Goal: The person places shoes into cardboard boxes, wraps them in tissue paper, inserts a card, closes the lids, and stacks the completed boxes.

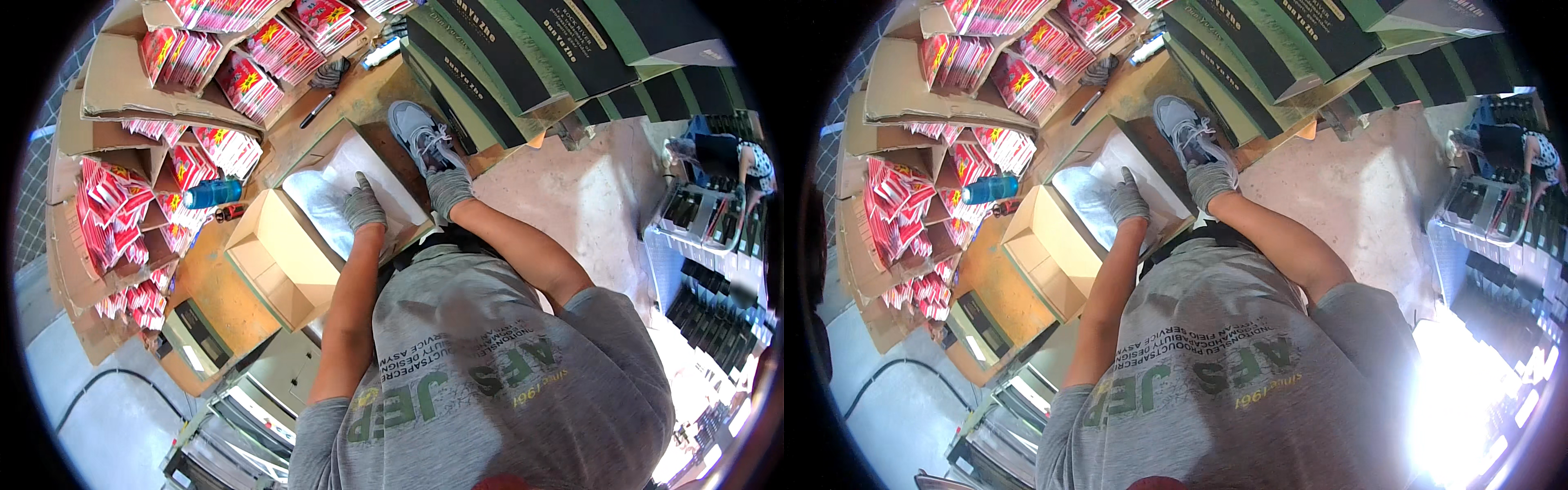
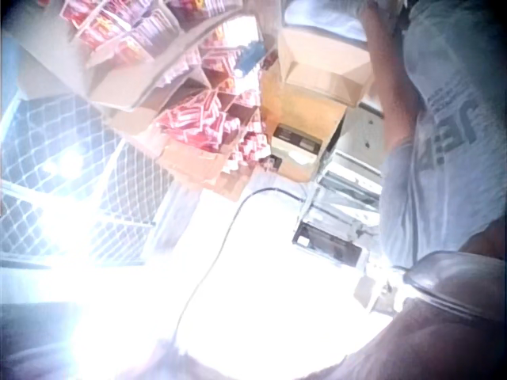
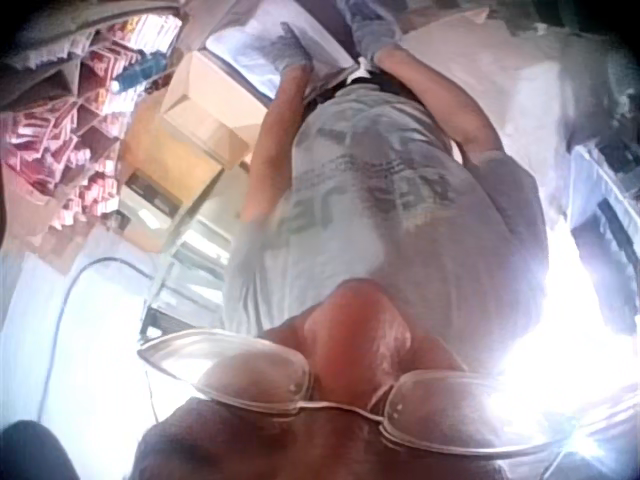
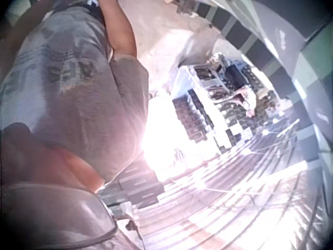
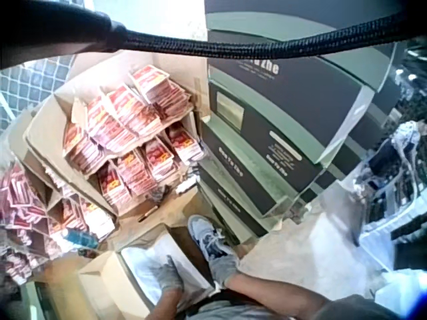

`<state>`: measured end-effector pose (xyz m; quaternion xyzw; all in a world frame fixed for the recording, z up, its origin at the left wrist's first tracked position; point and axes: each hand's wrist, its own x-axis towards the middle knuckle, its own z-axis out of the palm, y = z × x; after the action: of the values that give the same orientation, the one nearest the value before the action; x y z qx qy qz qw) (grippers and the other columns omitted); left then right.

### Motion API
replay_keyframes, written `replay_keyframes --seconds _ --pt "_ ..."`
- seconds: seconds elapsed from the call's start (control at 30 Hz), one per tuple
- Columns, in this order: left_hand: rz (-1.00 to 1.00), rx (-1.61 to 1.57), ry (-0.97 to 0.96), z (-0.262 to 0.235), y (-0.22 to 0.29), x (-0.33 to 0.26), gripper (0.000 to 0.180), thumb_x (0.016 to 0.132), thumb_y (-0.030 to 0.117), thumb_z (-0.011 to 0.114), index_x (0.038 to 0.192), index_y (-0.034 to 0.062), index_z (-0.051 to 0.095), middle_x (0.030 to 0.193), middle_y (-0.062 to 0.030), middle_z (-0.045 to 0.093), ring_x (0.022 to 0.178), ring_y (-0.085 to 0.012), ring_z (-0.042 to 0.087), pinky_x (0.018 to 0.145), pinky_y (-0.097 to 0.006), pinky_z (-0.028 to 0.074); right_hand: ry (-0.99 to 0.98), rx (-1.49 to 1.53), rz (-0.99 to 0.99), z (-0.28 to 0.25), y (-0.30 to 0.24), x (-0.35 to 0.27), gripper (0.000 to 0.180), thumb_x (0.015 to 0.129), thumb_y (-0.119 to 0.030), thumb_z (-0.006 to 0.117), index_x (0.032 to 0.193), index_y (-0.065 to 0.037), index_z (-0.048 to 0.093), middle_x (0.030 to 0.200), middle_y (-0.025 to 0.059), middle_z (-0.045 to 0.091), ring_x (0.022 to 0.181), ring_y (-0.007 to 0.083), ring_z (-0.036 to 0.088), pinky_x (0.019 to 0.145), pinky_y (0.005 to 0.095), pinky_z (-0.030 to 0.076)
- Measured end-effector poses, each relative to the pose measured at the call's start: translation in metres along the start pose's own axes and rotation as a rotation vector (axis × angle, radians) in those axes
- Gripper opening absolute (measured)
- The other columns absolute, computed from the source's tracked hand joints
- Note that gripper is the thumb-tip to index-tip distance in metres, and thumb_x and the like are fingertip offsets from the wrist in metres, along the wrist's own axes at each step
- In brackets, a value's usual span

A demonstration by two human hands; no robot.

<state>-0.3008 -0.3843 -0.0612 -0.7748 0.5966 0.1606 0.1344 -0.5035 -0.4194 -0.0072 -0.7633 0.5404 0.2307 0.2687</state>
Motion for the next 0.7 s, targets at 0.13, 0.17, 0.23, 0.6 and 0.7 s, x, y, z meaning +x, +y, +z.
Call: replay_keyframes --seconds 0.13,0.17,0.23,0.6,0.7 --pt "0.090 -0.535 0.229 -0.017 -0.025 -0.024 0.066 0.087 0.003 0.062 0.150 0.0064 0.041 0.109 -0.0146 0.070 0.099 -0.0292 0.067 0.093 -0.036 0.051 0.643 0.584 -0.025 0.068 0.032 0.040 0.040 0.096 -0.021 0.051 0.130 0.000 0.058 0.118 0.0221 0.066 0.108 0.0388 0.063 0.100 0.0469 0.045" --pt "0.111 -0.705 0.325 -0.025 -0.038 -0.038 0.065 0.087 0.003 0.064 0.149 0.0063 0.043 0.106 -0.0138 0.071 0.095 -0.0279 0.068 0.091 -0.034 0.051 0.879 0.834 -0.280 0.058 0.035 0.025 0.037 0.093 -0.016 0.056 0.127 -0.002 0.060 0.119 0.0204 0.066 0.109 0.0384 0.062 0.102 0.0471 0.045" --pt "0.017 -0.953 0.387 -0.058 -0.065 -0.076 0.065 0.086 0.001 0.069 0.147 0.0035 0.045 0.103 -0.0104 0.071 0.092 -0.0192 0.066 0.088 -0.029 0.052 1.083 0.314 -0.348 0.015 0.034 -0.027 0.036 0.090 -0.016 0.062 0.124 -0.003 0.062 0.116 0.0203 0.066 0.105 0.0408 0.063 0.097 0.0492 0.047" --pt "-0.848 -1.575 0.885 -0.032 -0.401 -0.211 0.024 0.095 0.007 0.056 0.115 -0.0010 0.066 0.081 -0.0038 0.056 0.075 -0.0146 0.057 0.070 -0.030 0.048 0.133 1.052 -0.290 0.006 -0.065 -0.035 0.046 0.092 -0.016 0.063 0.133 0.001 0.054 0.116 0.0170 0.069 0.104 0.0316 0.068 0.090 0.0361 0.053" --pt "-0.470 -1.451 1.107 -0.089 -0.331 -0.185 0.021 0.095 0.008 0.053 0.110 -0.0008 0.065 0.088 -0.0069 0.060 0.085 -0.0188 0.060 0.081 -0.034 0.050 0.116 0.909 -0.102 0.094 -0.097 0.043 0.054 0.084 -0.029 0.070 0.129 -0.001 0.057 0.114 0.0179 0.069 0.105 0.0304 0.068 0.092 0.0374 0.052"
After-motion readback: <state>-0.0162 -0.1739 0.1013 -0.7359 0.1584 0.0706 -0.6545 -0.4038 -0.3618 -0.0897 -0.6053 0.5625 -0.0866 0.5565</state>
